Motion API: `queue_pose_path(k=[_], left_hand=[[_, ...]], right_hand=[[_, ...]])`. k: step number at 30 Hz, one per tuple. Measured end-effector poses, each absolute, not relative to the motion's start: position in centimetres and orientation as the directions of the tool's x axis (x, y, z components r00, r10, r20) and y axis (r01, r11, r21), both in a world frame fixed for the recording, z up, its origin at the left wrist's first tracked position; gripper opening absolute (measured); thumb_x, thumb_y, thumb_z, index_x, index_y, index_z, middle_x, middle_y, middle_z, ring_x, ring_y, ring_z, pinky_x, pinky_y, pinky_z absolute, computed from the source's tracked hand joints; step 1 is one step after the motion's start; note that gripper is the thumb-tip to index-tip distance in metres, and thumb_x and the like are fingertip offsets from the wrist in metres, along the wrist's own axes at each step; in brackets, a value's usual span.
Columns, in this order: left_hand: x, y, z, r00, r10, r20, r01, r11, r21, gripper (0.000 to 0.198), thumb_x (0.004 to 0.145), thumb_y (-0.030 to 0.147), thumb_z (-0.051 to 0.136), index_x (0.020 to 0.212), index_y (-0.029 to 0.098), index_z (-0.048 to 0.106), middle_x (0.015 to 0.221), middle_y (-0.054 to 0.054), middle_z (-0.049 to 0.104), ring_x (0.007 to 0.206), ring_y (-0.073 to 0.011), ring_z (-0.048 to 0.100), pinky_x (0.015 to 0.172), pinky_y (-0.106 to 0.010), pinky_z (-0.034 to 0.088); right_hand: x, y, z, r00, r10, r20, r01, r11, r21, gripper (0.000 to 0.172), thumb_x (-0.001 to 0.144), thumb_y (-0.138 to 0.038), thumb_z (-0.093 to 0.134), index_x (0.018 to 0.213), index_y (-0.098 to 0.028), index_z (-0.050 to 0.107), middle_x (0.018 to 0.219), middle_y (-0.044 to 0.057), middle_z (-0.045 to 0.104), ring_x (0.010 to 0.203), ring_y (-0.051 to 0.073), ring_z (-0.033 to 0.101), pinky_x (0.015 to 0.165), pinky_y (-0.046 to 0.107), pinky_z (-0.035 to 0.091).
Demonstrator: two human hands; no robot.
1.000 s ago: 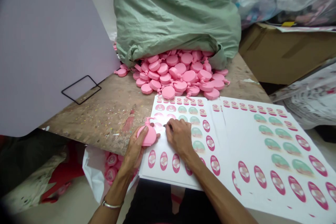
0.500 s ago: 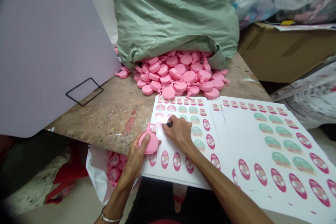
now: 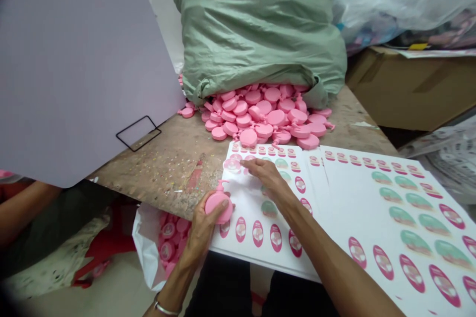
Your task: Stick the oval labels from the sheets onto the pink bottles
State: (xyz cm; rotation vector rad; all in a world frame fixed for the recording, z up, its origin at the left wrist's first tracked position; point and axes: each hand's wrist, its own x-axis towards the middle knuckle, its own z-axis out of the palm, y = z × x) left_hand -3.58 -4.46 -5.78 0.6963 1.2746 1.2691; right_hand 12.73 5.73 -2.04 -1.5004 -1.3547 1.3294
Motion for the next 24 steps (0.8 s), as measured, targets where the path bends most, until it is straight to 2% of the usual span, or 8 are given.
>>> queue_pose_path(k=[4,7,9,14,24], left_hand=[[-3.6,-4.5,-3.9,-0.098,0.931,-0.353,-0.467,0.27,0.842,0.046,0.071,0.042,0.074,0.105,0.014,0.061,0.1,-0.013,0.068,0.071,-0.0183,0.068,0.061,-0.027,0.056],[-3.6,-4.5,-2.6,-0.008,0.919,-0.394,-0.559,0.323,0.764,0.05,0.075,0.046,0.071,0.111,0.014,0.06,0.102,-0.015,0.069,0.076,-0.0228,0.071,0.061,-0.03,0.058],[-3.4,-4.4,-2.2,0.023,0.909,-0.415,-0.589,0.348,0.729,0.051,0.078,0.05,0.066,0.113,0.014,0.06,0.103,-0.016,0.069,0.082,-0.025,0.071,0.062,-0.031,0.059],[-2.9,-4.4,-2.1,0.048,0.885,-0.464,-0.623,0.389,0.678,0.051,0.087,0.053,0.051,0.112,0.01,0.063,0.104,-0.017,0.069,0.092,-0.0272,0.069,0.062,-0.032,0.06],[-2.5,-4.7,-1.8,0.021,0.898,-0.438,-0.58,0.368,0.726,0.051,0.086,0.054,0.053,0.106,0.009,0.066,0.092,-0.014,0.071,0.088,-0.0247,0.069,0.064,-0.032,0.061]], right_hand=[[13.1,4.0,-0.8,-0.054,0.998,-0.027,0.158,-0.018,-0.987,0.035,0.073,-0.054,0.067,0.078,-0.019,0.065,0.072,0.0,0.062,0.065,0.013,0.052,0.059,0.026,0.041],[12.5,1.5,-0.1,-0.099,0.993,0.069,0.178,0.086,-0.98,0.03,0.075,-0.049,0.067,0.088,-0.022,0.073,0.088,0.004,0.071,0.082,0.02,0.062,0.073,0.033,0.048],[12.1,-0.1,-0.1,-0.138,0.985,0.108,0.212,0.136,-0.968,0.026,0.078,-0.046,0.066,0.088,-0.023,0.075,0.089,0.004,0.073,0.084,0.021,0.063,0.078,0.035,0.049],[12.0,-2.0,-1.2,-0.149,0.976,0.157,0.299,0.195,-0.934,0.021,0.081,-0.042,0.065,0.089,-0.026,0.075,0.085,0.003,0.072,0.082,0.02,0.062,0.077,0.034,0.048],[12.5,-2.2,-1.7,-0.164,0.973,0.161,0.339,0.209,-0.917,0.024,0.082,-0.044,0.062,0.091,-0.026,0.075,0.087,0.004,0.072,0.082,0.021,0.062,0.075,0.036,0.049]])
